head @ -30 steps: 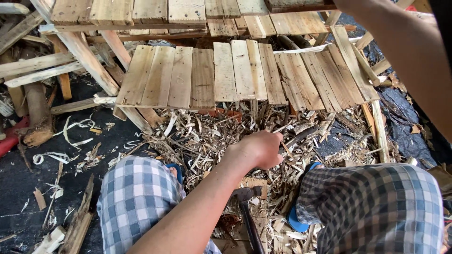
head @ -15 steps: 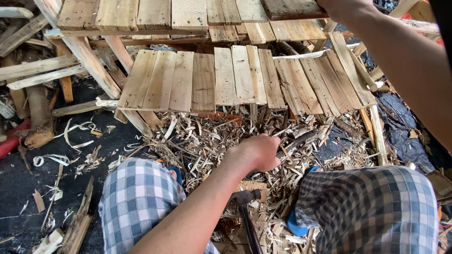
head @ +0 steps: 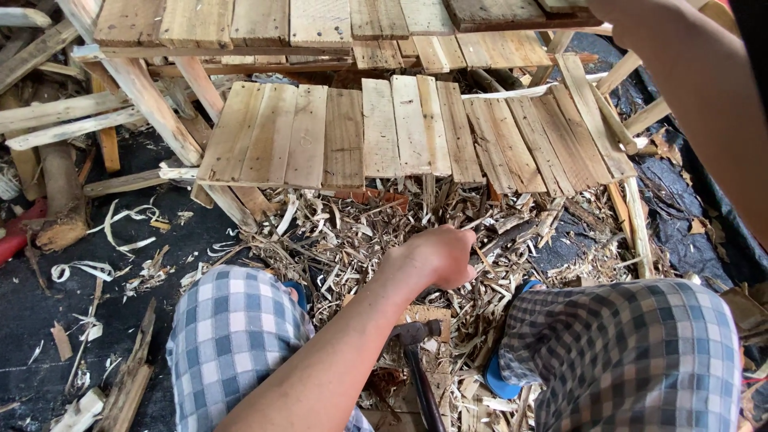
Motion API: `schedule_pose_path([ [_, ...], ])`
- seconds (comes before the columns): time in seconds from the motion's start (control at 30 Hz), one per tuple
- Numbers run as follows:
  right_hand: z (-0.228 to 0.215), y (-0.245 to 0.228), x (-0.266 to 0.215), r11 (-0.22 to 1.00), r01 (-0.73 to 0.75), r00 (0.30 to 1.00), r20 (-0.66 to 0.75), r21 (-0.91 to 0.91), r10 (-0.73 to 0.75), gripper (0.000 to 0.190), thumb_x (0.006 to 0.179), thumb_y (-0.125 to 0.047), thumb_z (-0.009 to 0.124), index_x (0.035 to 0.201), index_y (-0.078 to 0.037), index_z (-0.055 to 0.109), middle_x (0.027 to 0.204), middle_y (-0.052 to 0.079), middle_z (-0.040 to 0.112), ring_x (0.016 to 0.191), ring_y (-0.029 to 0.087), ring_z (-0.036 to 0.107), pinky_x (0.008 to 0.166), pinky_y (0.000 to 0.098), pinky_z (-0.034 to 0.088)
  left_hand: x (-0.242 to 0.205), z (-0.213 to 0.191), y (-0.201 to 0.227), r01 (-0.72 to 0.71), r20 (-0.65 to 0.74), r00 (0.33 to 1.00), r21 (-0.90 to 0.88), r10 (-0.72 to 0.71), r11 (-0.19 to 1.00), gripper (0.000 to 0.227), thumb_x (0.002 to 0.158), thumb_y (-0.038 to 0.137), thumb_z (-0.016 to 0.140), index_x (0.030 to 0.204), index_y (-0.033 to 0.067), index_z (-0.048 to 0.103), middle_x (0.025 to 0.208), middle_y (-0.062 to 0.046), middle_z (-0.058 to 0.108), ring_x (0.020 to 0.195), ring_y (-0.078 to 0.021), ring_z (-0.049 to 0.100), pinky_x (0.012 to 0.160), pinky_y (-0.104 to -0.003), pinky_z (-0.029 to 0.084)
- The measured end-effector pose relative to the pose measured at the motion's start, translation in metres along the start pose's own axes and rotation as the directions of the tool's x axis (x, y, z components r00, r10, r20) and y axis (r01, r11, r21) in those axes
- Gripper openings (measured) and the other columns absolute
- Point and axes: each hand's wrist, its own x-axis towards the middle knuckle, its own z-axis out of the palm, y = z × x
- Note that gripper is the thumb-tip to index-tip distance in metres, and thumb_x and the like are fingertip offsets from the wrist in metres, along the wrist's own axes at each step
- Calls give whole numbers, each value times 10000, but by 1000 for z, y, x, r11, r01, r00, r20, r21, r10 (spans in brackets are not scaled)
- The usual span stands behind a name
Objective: Assembling a multi-tiered wooden structure by aligning slats onto a frame.
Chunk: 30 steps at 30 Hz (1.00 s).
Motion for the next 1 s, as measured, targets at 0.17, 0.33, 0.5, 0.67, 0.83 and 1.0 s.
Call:
schedule_pose_path([
  [0.17,6,15,-19,999,-29,999,-40,14,29,464,943,-582,729,985,-141,592,860,-33,553,680,62,640,631,257,656,-3,-4,4,34,51,998,19,-35,999,524,963,189,545,1446,-3,483,1345,-292,595,1213,-425,623,1016,-585,493],
  [0.33,-15,27,-37,997,-63,992,-104,46,67,488,942,-599,734,993,-136,588,873,-32,558,688,63,657,645,262,681,-11,-15,18,74,112,991,45,-79,996,551,991,200,528,1491,-7,429,1379,-312,561,1209,-416,619,1052,-593,464],
  [0.5,-3,17,-56,934,-223,975,59,278,215,367,965,-555,709,856,-219,610,667,-77,504,649,95,630,635,276,582,-17,-22,27,118,236,956,236,-175,965,413,1045,216,511,1399,21,427,1408,-179,515,1238,-291,578,1094,-459,481],
  [0.67,-2,10,-80,932,-192,979,-7,306,204,293,1010,-458,693,898,-187,680,673,-93,643,571,46,636,545,212,571,-25,-25,30,154,225,956,158,-188,975,353,1021,163,549,1327,0,483,1256,-157,591,1039,-248,640,1003,-395,542],
  [0.83,-2,7,-77,938,-189,977,-44,290,210,234,1015,-318,711,868,-136,692,653,-73,664,481,34,611,454,169,547,-28,-28,33,214,226,946,106,-233,971,284,1020,138,512,1286,36,510,1228,-119,588,1055,-230,615,1056,-514,485],
  [1.0,-7,8,-66,840,-237,967,38,488,251,186,1015,-254,670,919,-96,645,642,-32,638,461,55,578,458,192,526,-23,-26,31,219,231,946,67,-229,973,304,996,82,514,1295,25,517,1159,-115,607,898,-195,610,929,-382,542],
])
